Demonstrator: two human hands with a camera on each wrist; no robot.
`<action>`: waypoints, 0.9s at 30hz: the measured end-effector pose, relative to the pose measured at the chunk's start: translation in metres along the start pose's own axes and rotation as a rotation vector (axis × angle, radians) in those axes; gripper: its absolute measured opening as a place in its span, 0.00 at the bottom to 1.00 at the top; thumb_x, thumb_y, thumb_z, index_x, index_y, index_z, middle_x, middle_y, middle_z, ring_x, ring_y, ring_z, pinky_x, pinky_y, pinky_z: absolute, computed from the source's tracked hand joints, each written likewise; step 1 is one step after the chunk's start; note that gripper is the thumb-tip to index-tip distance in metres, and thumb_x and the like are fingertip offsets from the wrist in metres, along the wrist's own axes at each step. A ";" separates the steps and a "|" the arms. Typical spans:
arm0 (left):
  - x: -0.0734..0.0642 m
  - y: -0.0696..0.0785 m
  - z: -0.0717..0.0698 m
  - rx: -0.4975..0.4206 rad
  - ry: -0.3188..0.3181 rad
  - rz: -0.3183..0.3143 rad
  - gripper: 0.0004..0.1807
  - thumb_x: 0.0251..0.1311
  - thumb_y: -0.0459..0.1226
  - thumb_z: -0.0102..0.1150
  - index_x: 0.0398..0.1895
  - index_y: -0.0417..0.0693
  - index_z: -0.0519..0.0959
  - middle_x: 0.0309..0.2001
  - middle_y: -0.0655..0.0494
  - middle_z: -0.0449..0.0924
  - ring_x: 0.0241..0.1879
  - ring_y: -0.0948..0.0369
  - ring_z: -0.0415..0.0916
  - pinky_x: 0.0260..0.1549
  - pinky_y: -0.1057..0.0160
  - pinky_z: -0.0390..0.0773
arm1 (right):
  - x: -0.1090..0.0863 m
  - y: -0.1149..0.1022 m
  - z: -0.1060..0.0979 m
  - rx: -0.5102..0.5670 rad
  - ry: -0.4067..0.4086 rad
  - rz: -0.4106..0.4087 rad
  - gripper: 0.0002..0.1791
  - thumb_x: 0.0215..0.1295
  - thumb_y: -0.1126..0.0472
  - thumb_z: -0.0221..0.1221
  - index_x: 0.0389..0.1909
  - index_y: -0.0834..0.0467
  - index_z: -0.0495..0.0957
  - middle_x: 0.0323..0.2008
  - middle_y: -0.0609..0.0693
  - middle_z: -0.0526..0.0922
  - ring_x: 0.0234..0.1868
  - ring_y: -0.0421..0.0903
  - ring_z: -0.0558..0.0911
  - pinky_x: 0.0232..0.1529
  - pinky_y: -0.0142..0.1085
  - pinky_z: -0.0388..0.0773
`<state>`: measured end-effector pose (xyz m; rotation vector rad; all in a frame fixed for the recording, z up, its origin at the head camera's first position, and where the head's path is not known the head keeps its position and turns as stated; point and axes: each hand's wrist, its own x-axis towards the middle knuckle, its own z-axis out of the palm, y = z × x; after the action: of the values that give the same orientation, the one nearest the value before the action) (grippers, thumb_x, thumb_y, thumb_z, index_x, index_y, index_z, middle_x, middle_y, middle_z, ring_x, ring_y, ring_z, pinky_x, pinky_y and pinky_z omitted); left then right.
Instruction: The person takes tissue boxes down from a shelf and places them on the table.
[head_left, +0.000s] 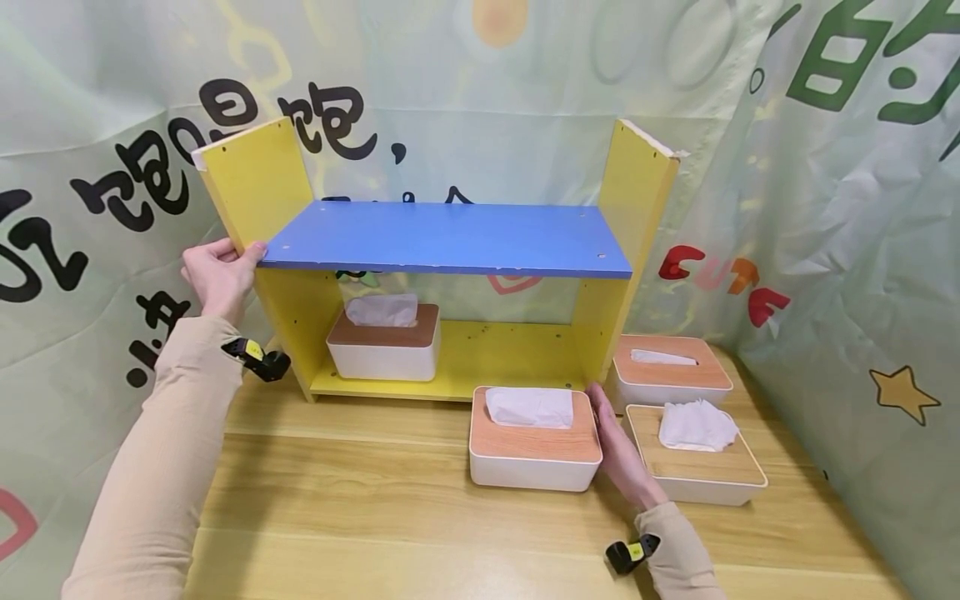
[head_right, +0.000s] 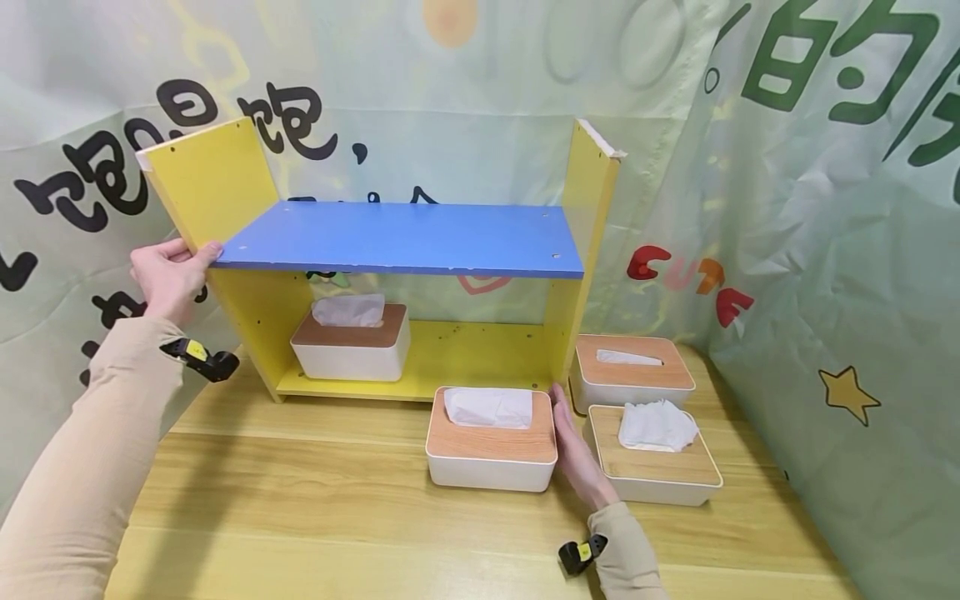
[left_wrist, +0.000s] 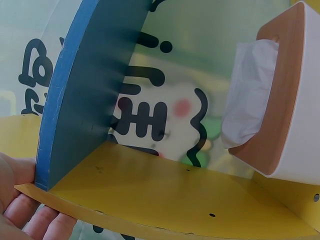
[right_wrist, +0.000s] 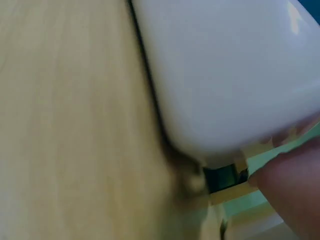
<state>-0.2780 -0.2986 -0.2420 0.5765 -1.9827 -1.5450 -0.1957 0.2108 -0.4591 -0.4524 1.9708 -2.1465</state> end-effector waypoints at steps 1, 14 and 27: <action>0.000 0.000 0.000 -0.002 -0.001 0.000 0.28 0.61 0.42 0.68 0.64 0.45 0.77 0.22 0.86 0.80 0.75 0.75 0.51 0.61 0.74 0.74 | 0.000 -0.002 0.001 -0.017 0.012 0.001 0.40 0.82 0.40 0.26 0.79 0.60 0.22 0.80 0.58 0.21 0.79 0.58 0.22 0.76 0.59 0.20; 0.001 0.001 0.000 0.019 -0.003 -0.012 0.28 0.62 0.43 0.67 0.65 0.47 0.77 0.25 0.85 0.82 0.69 0.78 0.62 0.58 0.74 0.76 | 0.004 -0.037 0.007 -0.403 0.135 -0.152 0.29 0.83 0.54 0.35 0.76 0.65 0.57 0.78 0.65 0.49 0.79 0.64 0.46 0.77 0.65 0.41; 0.000 0.000 0.000 0.012 0.005 -0.007 0.28 0.61 0.43 0.68 0.64 0.46 0.78 0.35 0.77 0.86 0.75 0.74 0.52 0.62 0.74 0.72 | 0.023 -0.078 0.022 -0.602 -0.020 -0.220 0.25 0.77 0.59 0.52 0.71 0.62 0.67 0.71 0.62 0.65 0.73 0.63 0.63 0.73 0.31 0.65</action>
<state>-0.2786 -0.2984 -0.2416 0.5920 -1.9889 -1.5354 -0.2043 0.1900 -0.3777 -0.8057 2.6454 -1.5959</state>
